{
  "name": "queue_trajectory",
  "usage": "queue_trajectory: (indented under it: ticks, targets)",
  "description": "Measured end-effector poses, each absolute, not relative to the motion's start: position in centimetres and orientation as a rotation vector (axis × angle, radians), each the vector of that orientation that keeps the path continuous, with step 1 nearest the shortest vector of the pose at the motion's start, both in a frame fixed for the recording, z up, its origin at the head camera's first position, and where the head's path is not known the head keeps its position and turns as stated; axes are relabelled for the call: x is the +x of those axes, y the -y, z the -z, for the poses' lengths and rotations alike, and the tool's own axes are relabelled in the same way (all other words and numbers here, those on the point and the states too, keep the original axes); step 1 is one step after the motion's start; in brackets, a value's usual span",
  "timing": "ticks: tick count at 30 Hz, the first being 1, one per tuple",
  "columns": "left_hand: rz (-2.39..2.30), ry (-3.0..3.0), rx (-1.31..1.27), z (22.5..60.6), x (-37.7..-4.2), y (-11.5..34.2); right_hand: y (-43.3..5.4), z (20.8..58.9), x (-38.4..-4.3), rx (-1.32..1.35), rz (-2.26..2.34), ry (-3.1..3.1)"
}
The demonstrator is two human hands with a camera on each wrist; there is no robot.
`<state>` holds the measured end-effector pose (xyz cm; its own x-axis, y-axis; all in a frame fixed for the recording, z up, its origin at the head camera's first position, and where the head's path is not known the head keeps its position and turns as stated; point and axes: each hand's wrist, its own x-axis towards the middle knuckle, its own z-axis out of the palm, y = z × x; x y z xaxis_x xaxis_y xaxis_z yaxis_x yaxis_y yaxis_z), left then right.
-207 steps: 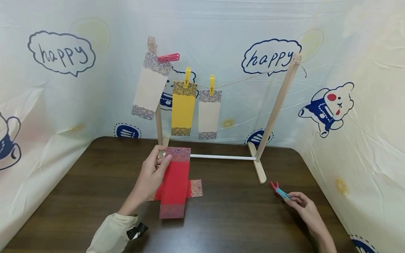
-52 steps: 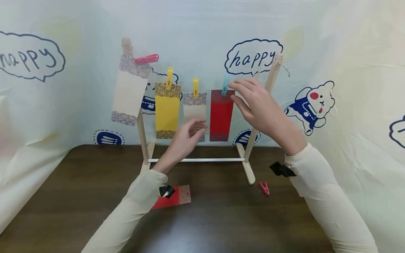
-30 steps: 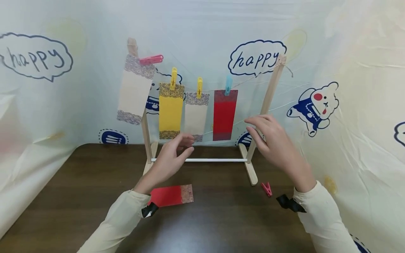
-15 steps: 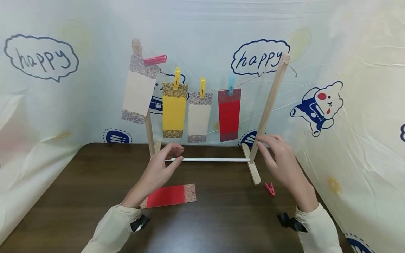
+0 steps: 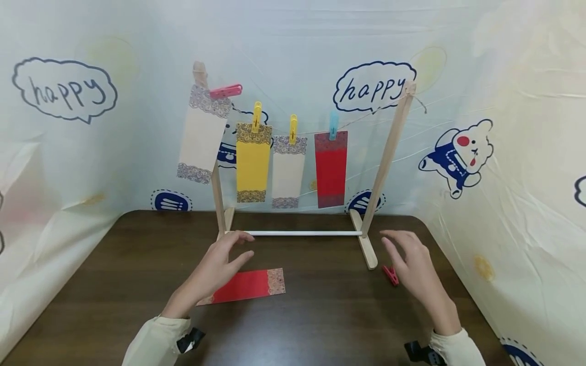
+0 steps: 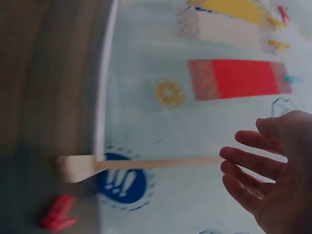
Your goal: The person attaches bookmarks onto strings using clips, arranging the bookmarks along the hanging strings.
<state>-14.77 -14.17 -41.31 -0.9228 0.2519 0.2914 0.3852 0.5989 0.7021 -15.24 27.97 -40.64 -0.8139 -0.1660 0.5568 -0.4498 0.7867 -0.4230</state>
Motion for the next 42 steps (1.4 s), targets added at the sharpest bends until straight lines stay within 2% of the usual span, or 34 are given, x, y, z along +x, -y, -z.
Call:
queue_trajectory:
  ticks: [10, 22, 29, 36, 42]
  targets:
    - [1.131, 2.854, -0.61, 43.6, -15.4, 14.5, -30.5, 48.0, -14.0, 0.184, -0.843, 2.488]
    - [0.982, 3.051, -0.565, 46.1, -16.1, 14.2, -33.5, 53.6, -14.6, -0.368, -1.568, 2.336]
    - [0.88, 3.118, -0.576, 47.2, -16.1, 13.9, -33.4, 54.0, -15.2, -0.337, -1.498, 2.381]
    - [0.781, 3.127, -0.598, 48.0, -15.8, 12.9, -33.4, 54.2, -15.5, -0.139, -1.194, 2.561]
    - [0.757, 3.186, -0.558, 48.2, -15.6, 12.6, -33.4, 54.5, -15.4, -0.098, -1.174, 2.535]
